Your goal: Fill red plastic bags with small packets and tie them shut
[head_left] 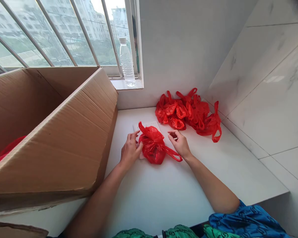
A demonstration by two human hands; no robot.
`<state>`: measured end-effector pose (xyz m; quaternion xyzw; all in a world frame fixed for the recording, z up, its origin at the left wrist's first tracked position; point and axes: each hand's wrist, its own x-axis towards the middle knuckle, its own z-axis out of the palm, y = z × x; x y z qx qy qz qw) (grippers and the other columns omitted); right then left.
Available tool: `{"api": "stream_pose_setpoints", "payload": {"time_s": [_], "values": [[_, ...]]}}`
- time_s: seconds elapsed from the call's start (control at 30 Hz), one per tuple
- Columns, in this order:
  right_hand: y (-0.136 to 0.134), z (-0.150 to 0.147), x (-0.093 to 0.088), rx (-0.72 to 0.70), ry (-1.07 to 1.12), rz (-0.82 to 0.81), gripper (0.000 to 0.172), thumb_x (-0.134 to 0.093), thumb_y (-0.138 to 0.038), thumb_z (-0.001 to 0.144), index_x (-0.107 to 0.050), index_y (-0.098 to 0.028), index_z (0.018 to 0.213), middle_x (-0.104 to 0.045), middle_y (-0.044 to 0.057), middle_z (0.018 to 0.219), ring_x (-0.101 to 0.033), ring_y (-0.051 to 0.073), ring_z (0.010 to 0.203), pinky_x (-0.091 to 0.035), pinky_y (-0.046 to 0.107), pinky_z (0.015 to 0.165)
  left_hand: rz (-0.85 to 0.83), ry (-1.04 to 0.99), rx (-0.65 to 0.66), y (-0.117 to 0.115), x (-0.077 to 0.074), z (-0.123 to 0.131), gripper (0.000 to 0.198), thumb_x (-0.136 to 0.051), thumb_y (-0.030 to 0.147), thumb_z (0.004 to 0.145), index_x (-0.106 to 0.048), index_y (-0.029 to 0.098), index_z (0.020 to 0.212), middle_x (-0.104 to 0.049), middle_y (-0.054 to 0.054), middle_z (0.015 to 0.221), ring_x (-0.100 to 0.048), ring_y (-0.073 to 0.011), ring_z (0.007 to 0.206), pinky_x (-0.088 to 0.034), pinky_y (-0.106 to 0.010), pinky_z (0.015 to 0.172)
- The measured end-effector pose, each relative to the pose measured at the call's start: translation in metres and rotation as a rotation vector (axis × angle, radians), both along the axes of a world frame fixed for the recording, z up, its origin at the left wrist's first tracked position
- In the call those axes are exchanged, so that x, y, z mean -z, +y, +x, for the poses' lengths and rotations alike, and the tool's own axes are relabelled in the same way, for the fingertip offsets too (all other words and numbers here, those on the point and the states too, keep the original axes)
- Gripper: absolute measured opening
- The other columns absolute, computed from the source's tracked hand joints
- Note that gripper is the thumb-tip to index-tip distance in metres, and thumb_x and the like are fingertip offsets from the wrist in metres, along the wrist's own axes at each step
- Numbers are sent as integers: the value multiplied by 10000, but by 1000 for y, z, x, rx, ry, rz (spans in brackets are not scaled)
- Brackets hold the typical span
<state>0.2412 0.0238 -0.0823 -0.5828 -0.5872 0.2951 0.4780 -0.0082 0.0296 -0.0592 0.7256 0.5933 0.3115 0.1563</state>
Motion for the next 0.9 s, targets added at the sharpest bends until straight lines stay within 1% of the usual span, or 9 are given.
{"api": "stream_pose_setpoints", "payload": {"time_s": [0.07, 0.2, 0.27, 0.4, 0.53, 0.63, 0.77, 0.83, 0.9], "values": [[-5, -2, -3, -85, -86, -86, 328, -552, -502, 909, -649, -221, 1048, -689, 31, 847, -653, 189, 763, -520, 336, 743, 85, 10, -8, -2, -2, 3, 378, -529, 272, 912, -538, 231, 1288, -576, -83, 1201, -638, -194, 919, -478, -282, 659], [-6, -9, -1, -305, -102, -213, 356, -652, -430, 845, -618, -227, 1135, -680, -12, 783, -651, 180, 725, -500, 311, 703, 95, 112, 190, -2, 1, 16, 254, -561, 281, 912, -603, 266, 1162, -604, -57, 1200, -621, -230, 1050, -489, -290, 722], [-2, -11, 0, -276, -10, -137, 402, -660, -375, 833, -584, -208, 1190, -670, -15, 794, -646, 172, 733, -506, 308, 719, 41, 146, 224, -2, 3, 18, 234, -545, 238, 911, -616, 269, 1132, -638, -42, 1161, -643, -220, 976, -475, -288, 705], [2, -5, -9, -26, 57, 135, 344, -586, -339, 890, -576, -201, 1205, -671, 53, 987, -659, 190, 884, -537, 331, 788, 31, 92, 145, -13, -6, 9, 196, -501, 295, 954, -619, 257, 1106, -703, -9, 965, -656, -187, 794, -439, -277, 664], [-8, 0, -24, 67, -192, 391, 230, -489, -286, 968, -616, -224, 1150, -671, 85, 1090, -631, 225, 1050, -491, 391, 959, 67, 176, 83, -29, -31, -1, 274, -493, 474, 966, -668, 263, 966, -698, 15, 758, -623, -171, 642, -373, -278, 576], [-19, -12, -26, -41, -406, 430, 222, -466, -272, 990, -652, -219, 1100, -685, 89, 1034, -620, 243, 1022, -485, 394, 947, 231, 213, 103, -24, -41, 2, 302, -460, 415, 988, -699, 238, 933, -724, -39, 893, -644, -202, 815, -445, -301, 698], [-26, -34, -9, -241, -682, 285, 328, -546, -302, 958, -608, -207, 1265, -635, 124, 1263, -569, 290, 1152, -476, 442, 968, 297, 365, 339, -3, -21, 15, 326, -553, 344, 941, -646, 251, 1240, -594, -97, 1362, -505, -289, 1262, -400, -439, 1054], [-23, -36, -2, -248, -776, 248, 415, -569, -278, 941, -553, -207, 1349, -577, 129, 1377, -519, 306, 1251, -439, 483, 1025, 233, 457, 366, 2, -5, 19, 450, -597, 390, 918, -573, 260, 1348, -539, -108, 1434, -460, -320, 1316, -352, -495, 1095], [-19, -29, 0, -190, -824, 257, 441, -552, -208, 934, -538, -213, 1374, -538, 120, 1435, -462, 303, 1332, -364, 512, 1104, 159, 504, 292, 0, 3, 21, 517, -577, 462, 925, -529, 252, 1396, -583, -127, 1378, -501, -339, 1265, -385, -501, 1046]]}}
